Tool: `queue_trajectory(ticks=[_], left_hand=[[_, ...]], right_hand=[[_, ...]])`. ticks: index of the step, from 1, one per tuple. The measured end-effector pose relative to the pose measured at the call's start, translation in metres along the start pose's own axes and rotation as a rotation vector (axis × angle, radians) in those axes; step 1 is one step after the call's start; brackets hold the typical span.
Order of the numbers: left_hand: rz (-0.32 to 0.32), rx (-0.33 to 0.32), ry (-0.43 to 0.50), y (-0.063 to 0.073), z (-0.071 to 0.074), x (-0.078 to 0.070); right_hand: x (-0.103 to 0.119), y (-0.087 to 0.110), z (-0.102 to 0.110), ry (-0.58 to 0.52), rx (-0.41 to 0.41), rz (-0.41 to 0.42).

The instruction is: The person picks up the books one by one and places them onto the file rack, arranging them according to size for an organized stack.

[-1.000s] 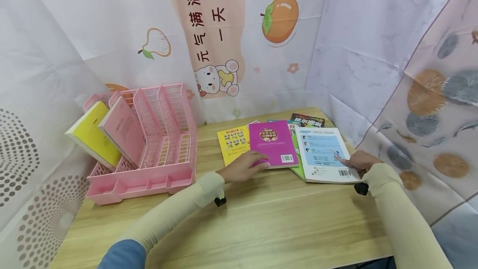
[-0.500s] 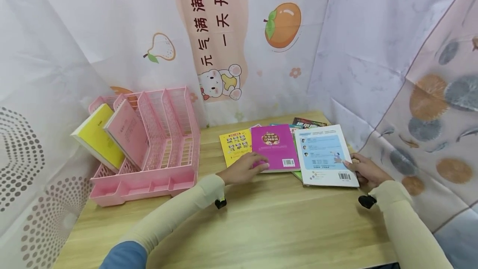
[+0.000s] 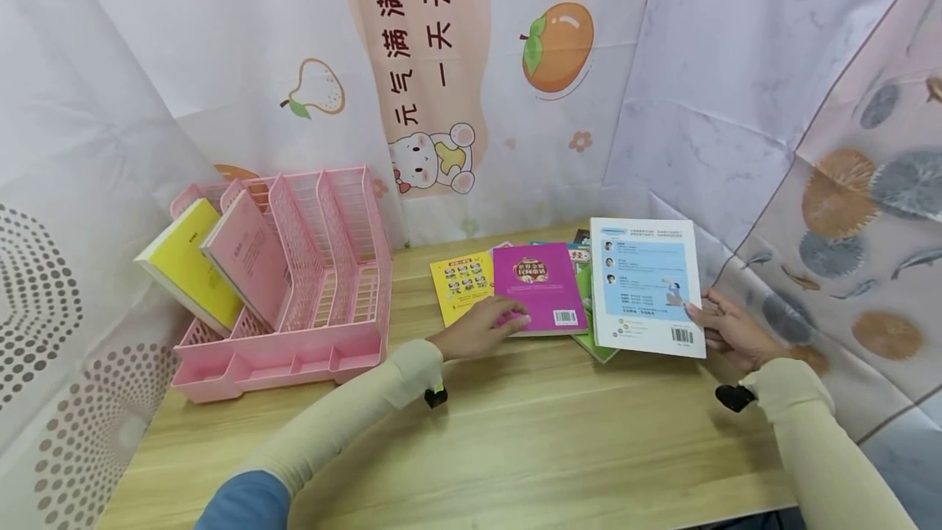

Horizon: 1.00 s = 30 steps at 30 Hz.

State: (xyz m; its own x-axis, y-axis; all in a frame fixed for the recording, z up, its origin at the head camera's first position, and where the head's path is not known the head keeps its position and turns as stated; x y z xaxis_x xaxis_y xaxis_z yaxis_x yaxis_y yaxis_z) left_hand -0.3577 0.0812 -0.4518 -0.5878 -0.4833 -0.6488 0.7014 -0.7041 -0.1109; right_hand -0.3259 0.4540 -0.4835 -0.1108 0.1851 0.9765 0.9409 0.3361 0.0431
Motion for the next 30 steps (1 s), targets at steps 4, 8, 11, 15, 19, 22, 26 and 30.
queue_trajectory(ticks=[4,8,11,15,19,22,26,30], left_hand=[[0.003,0.005,0.044,-0.002,-0.002,-0.002],[0.019,0.005,0.063,-0.002,-0.003,-0.005],[0.040,0.012,0.153,-0.004,-0.003,-0.004],[0.062,0.009,0.286,-0.009,0.000,-0.004],[0.102,0.015,0.357,-0.013,-0.002,-0.006],[0.142,0.050,0.443,-0.015,-0.014,-0.009],[0.165,0.089,0.541,-0.019,-0.028,-0.017],[0.165,0.083,0.658,-0.023,-0.032,-0.026]], right_hand=[[0.000,-0.008,-0.019,-0.036,0.060,0.012],[-0.005,-0.018,-0.031,-0.021,0.065,-0.002],[-0.007,-0.025,-0.038,-0.014,0.063,-0.017],[-0.005,-0.033,-0.049,-0.011,0.081,-0.017],[-0.001,-0.040,-0.058,0.006,0.083,0.008],[-0.002,-0.044,-0.065,0.002,0.079,0.023],[-0.005,-0.048,-0.074,-0.032,0.096,0.035],[-0.006,-0.052,-0.084,-0.095,0.124,0.055]])
Point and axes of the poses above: each hand's wrist, its own y-axis away from the middle knuckle, its own z-axis out of the back of the hand, x = y × z, the point moved 9 cm from there along -y, towards the middle knuckle, and after that the axes turned 2 degrees about -y, right-handed, at the moved point
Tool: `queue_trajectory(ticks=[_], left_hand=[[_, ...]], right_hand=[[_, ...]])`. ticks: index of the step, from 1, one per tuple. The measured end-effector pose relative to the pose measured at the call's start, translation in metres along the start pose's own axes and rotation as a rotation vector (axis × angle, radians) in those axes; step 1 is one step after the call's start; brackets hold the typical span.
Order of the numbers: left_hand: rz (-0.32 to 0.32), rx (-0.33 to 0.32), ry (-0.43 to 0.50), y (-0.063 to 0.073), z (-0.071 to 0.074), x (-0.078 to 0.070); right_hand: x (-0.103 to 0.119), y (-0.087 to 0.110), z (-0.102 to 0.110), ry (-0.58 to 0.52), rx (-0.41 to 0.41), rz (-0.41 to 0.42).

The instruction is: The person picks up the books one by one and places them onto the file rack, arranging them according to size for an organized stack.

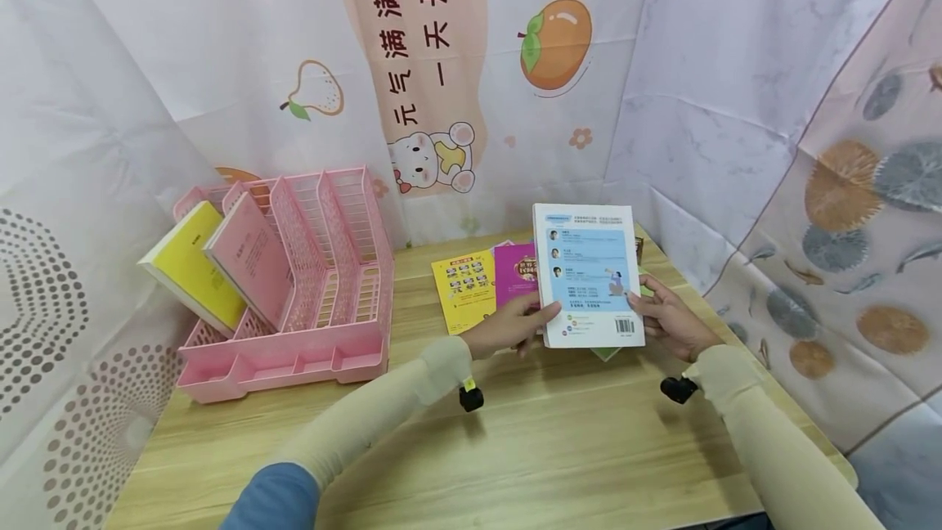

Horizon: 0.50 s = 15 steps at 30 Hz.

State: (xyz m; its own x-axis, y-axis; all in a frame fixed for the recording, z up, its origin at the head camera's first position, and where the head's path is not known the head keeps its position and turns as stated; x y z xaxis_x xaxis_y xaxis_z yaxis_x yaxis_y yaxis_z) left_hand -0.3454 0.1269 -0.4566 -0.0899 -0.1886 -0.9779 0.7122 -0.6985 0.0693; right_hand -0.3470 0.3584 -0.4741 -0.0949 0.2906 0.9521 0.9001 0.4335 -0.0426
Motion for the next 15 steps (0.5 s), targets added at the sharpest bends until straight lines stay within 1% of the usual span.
queue_trajectory(ticks=[2,4,6,9,12,15], left_hand=[[-0.009,-0.013,0.053,-0.002,0.000,-0.003],[-0.017,-0.026,0.086,-0.003,0.000,-0.005],[-0.010,-0.036,0.090,-0.003,0.001,-0.003],[0.022,-0.039,0.080,-0.004,0.000,0.003],[0.045,-0.010,0.066,-0.004,-0.006,0.008],[0.032,0.050,0.063,-0.005,-0.014,0.008]], right_hand=[[0.000,-0.003,-0.003,-0.022,0.002,0.014],[-0.001,-0.007,-0.005,-0.042,0.000,0.027],[-0.002,-0.010,-0.008,-0.042,-0.004,0.033],[-0.006,-0.014,-0.012,-0.048,-0.002,0.039],[-0.009,-0.016,-0.017,-0.087,0.019,0.052],[-0.011,-0.016,-0.019,-0.123,0.024,0.061]])
Point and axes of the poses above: each hand's wrist, its own y-axis away from the middle knuckle, its own z-axis out of the back of the hand, x = y × z, the point moved 9 cm from there along -y, towards the middle knuckle, and after that the axes turned 2 degrees about -y, right-handed, at the moved point
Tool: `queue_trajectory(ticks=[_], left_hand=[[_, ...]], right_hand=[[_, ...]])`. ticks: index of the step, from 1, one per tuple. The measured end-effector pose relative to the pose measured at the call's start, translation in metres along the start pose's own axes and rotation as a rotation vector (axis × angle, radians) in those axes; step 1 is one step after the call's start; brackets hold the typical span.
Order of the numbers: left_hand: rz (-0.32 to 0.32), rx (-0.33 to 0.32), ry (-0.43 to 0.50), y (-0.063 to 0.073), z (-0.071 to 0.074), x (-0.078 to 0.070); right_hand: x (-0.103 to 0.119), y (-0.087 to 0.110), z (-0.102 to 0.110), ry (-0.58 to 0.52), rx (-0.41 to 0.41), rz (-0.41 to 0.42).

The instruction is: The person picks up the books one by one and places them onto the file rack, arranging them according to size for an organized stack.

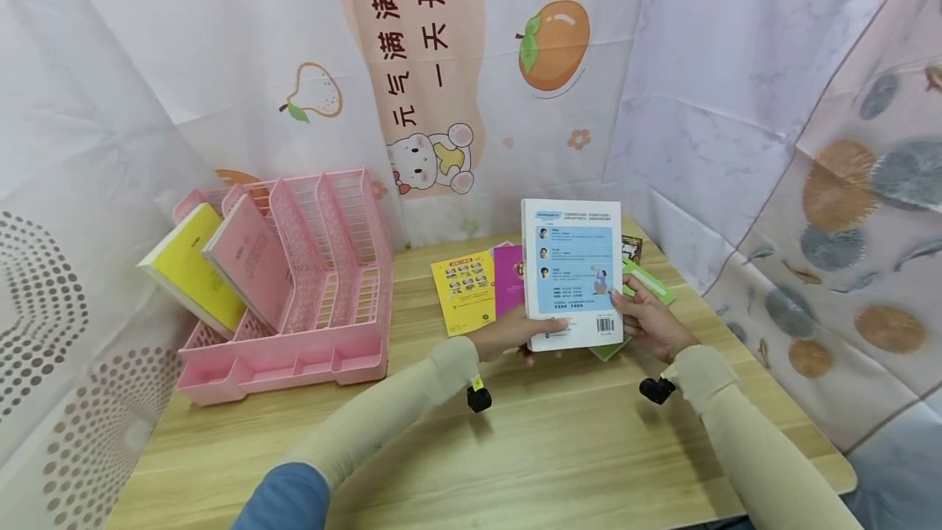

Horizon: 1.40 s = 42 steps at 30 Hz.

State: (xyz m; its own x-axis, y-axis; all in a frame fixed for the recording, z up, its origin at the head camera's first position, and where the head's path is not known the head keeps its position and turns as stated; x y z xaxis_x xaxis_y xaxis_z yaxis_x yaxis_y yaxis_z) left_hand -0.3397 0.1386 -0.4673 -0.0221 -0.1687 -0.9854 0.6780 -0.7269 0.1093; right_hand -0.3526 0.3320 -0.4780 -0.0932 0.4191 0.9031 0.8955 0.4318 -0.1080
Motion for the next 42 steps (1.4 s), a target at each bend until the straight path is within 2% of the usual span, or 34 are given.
queue_trajectory(ticks=[2,4,9,16,19,23,27,30,35,42], left_hand=[[-0.014,0.030,-0.009,0.000,-0.004,-0.003],[-0.040,0.032,-0.028,0.000,-0.004,-0.007],[-0.083,-0.045,-0.097,0.003,0.002,-0.010],[-0.124,-0.107,-0.080,0.014,0.010,0.000],[-0.132,-0.151,-0.131,0.018,0.017,0.001],[-0.160,-0.206,-0.240,0.023,0.029,-0.004],[-0.187,-0.232,-0.330,0.029,0.040,-0.006],[-0.176,-0.243,-0.361,0.035,0.048,-0.002],[-0.208,-0.278,-0.386,0.045,0.060,0.003],[-0.254,-0.374,-0.453,0.063,0.083,-0.005]], right_hand=[[0.001,-0.001,0.000,-0.002,-0.003,-0.003],[0.001,-0.002,0.001,0.033,-0.015,-0.020],[0.000,-0.005,0.005,0.147,-0.075,-0.081],[-0.008,-0.004,0.020,0.301,-0.200,-0.140],[-0.008,-0.002,0.031,0.290,-0.258,-0.144],[-0.009,0.001,0.040,0.248,-0.294,-0.158],[-0.010,0.002,0.043,0.308,-0.329,-0.193],[-0.010,0.003,0.045,0.347,-0.361,-0.230],[-0.012,0.000,0.044,0.329,-0.363,-0.262],[-0.015,-0.017,0.031,0.428,-0.316,-0.279]])
Point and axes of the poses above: each hand's wrist, its own y-axis away from the middle knuckle, its own z-axis out of the back of the hand, x = y × z, the point moved 9 cm from there along -y, towards the middle knuckle, and after that the axes turned 2 degrees about -y, right-handed, at the moved point
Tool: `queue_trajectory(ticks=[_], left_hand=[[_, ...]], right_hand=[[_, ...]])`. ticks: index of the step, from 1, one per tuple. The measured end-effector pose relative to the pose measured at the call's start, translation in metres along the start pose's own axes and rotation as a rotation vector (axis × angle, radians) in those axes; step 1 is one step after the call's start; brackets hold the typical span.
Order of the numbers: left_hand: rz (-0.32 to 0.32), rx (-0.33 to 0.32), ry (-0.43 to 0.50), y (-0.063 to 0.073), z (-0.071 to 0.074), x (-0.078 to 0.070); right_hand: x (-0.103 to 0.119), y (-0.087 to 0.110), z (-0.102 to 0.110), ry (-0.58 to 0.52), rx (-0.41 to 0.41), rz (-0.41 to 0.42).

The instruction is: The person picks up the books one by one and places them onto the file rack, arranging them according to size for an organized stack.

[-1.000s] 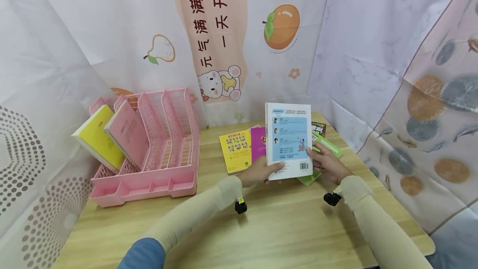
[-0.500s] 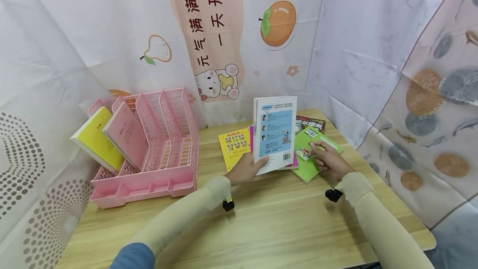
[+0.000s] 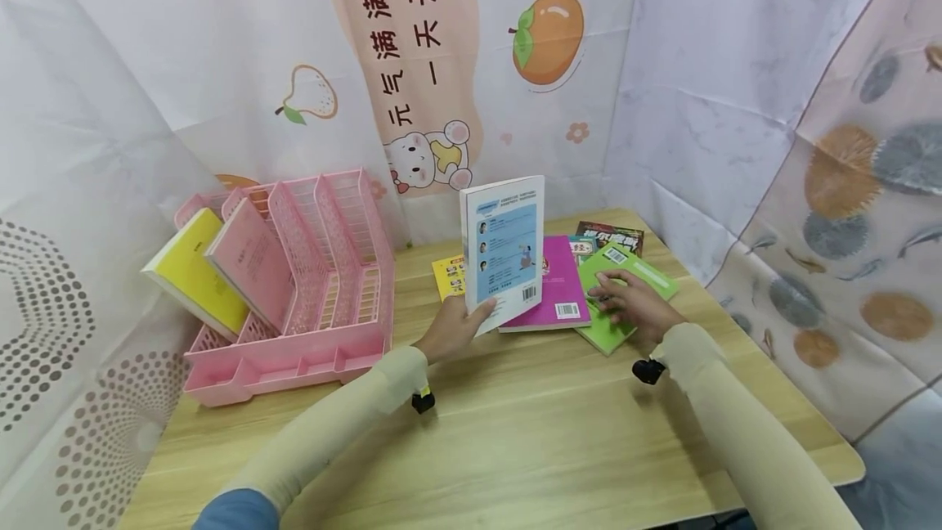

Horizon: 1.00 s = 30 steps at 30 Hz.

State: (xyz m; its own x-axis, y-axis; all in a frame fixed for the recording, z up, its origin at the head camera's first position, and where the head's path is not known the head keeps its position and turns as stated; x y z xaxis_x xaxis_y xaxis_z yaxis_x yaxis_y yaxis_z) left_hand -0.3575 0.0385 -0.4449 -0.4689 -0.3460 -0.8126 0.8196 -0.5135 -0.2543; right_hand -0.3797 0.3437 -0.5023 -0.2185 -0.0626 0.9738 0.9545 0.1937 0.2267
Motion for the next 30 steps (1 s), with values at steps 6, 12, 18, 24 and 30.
queue_trajectory(ticks=[6,12,18,24,30], left_hand=[[0.026,-0.069,-0.048,0.008,0.022,0.003],[-0.003,-0.111,-0.058,0.018,0.035,0.004],[0.007,-0.133,-0.095,0.026,0.051,0.007],[0.020,-0.181,-0.102,0.033,0.071,0.008],[0.014,-0.240,-0.090,0.036,0.084,0.009]], right_hand=[[0.013,-0.007,-0.015,0.047,0.036,0.015],[0.017,-0.009,-0.029,0.055,0.090,0.012],[0.022,-0.016,-0.036,0.050,0.103,0.010],[0.037,-0.025,-0.052,0.122,0.147,0.035],[0.046,-0.032,-0.078,0.144,0.183,0.034]])
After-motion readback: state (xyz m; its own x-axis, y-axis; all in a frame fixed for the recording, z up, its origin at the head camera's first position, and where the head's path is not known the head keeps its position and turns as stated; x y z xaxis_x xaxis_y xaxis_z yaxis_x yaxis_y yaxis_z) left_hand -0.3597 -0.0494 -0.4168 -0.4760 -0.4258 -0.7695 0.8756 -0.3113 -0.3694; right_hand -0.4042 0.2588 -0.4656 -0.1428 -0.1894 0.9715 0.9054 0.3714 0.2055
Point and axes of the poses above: each hand's wrist, its own y-axis away from the middle knuckle, its own z-axis out of the back of the hand, x = y × z, the point moved 9 cm from there along -y, towards the middle knuckle, and after that the axes turned 2 degrees about -y, right-handed, at the moved point
